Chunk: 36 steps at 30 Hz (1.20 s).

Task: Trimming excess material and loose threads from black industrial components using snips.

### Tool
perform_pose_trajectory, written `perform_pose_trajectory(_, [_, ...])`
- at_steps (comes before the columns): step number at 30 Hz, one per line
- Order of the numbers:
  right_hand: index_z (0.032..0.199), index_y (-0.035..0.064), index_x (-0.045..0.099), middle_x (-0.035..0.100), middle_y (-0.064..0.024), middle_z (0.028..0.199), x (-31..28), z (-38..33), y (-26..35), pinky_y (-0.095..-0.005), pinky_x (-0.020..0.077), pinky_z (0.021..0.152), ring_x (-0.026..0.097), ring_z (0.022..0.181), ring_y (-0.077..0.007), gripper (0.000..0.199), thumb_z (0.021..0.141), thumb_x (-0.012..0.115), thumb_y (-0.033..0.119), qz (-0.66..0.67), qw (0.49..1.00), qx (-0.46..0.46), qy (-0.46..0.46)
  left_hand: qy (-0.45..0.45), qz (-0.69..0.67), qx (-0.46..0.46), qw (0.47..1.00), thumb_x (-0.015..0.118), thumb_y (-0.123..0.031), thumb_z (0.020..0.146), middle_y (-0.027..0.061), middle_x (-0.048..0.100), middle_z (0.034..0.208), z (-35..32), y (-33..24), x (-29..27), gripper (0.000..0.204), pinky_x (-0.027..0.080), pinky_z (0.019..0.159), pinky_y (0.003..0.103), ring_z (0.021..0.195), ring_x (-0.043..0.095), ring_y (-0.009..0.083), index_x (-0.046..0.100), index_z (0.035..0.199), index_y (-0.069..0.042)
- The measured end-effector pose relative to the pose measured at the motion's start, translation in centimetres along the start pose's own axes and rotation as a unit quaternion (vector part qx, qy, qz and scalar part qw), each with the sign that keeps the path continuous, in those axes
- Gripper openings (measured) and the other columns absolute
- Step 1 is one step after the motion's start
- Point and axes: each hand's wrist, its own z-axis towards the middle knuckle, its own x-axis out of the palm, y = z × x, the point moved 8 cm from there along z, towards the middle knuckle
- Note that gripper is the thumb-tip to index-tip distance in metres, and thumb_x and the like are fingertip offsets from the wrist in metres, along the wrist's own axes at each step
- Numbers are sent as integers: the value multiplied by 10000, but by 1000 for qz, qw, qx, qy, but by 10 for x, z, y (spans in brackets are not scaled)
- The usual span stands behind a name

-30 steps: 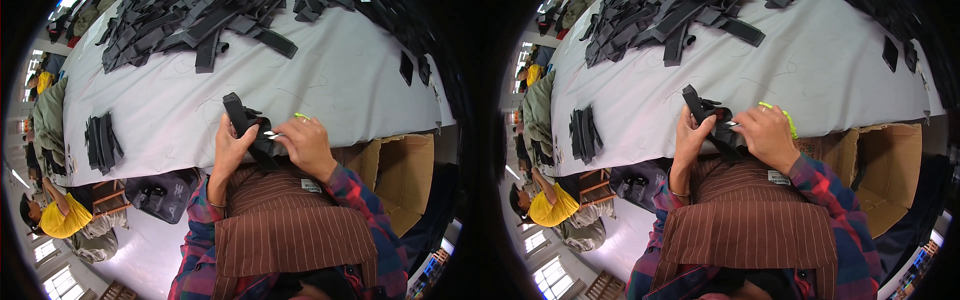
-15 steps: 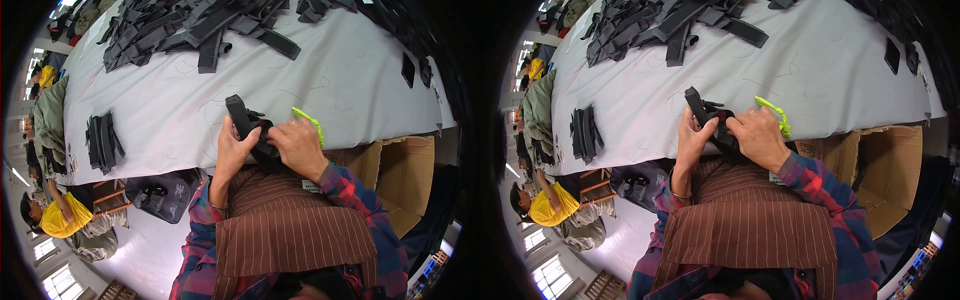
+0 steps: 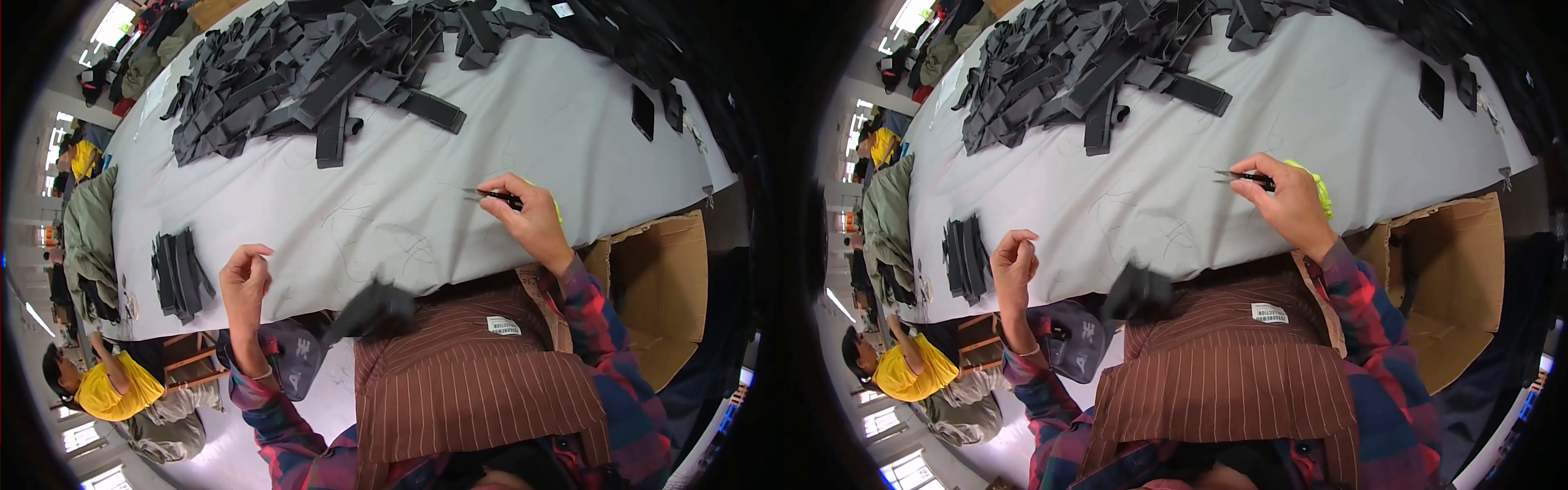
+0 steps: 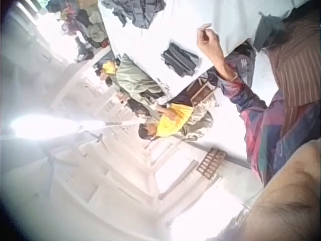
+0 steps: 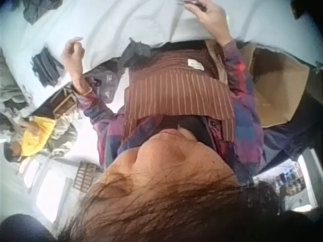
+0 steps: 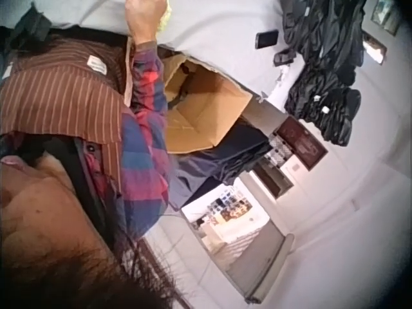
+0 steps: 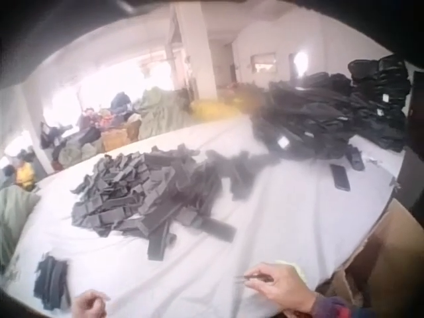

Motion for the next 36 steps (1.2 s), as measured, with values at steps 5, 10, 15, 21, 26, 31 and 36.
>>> perform_pose_trajectory(5, [986,89,655,646,-52,728,29,11,-19,-268,453,600,573,628,-126,195,847,676,223,22,997,17,-78,-254,6,197,947,549,-10,890,29,600,846,-16,5,118,113,391,532,205,651,503,85,656,924,-27])
perform_pose_trajectory(10, [1000,108,660,635,-55,715,47,21,-49,-269,459,598,575,629,-118,195,858,662,242,0,998,-1,-58,-277,-5,197,940,560,-33,901,60,604,845,-12,-4,134,89,410,589,210,698,519,74,631,929,12])
perform_pose_trajectory(15, [1023,100,662,656,-43,764,57,29,-35,-259,465,628,589,685,-94,205,865,660,230,-27,998,-45,-35,-358,105,368,851,582,96,659,103,611,875,-58,-12,144,235,461,615,358,746,571,278,642,833,-51])
perform_pose_trajectory(21, [1058,61,647,427,59,711,57,22,-42,-209,331,576,372,647,-62,222,890,646,206,-27,999,-26,-3,-328,95,354,871,619,40,610,55,599,874,-72,4,163,219,451,671,359,801,577,260,636,785,-91])
perform_pose_trajectory(26, [1059,56,649,423,70,714,58,27,-45,-204,317,576,367,655,-48,214,901,629,198,-12,999,10,29,-317,128,337,877,634,-13,628,-16,604,893,-72,4,176,193,408,731,347,843,572,215,645,773,-138])
perform_pose_trajectory(31, [1079,58,645,455,68,725,53,27,-42,-193,325,582,380,661,-30,213,907,619,180,-12,999,32,19,-316,120,343,876,634,-16,634,-20,601,896,-72,3,175,198,405,739,342,849,575,209,638,786,-143])
perform_pose_trajectory(36, [1081,59,651,530,49,766,87,16,33,-185,370,605,436,688,-19,202,889,615,111,4,993,-28,112,-239,87,412,875,649,-17,635,-13,597,866,-76,2,190,184,416,722,343,816,583,200,628,777,-133])
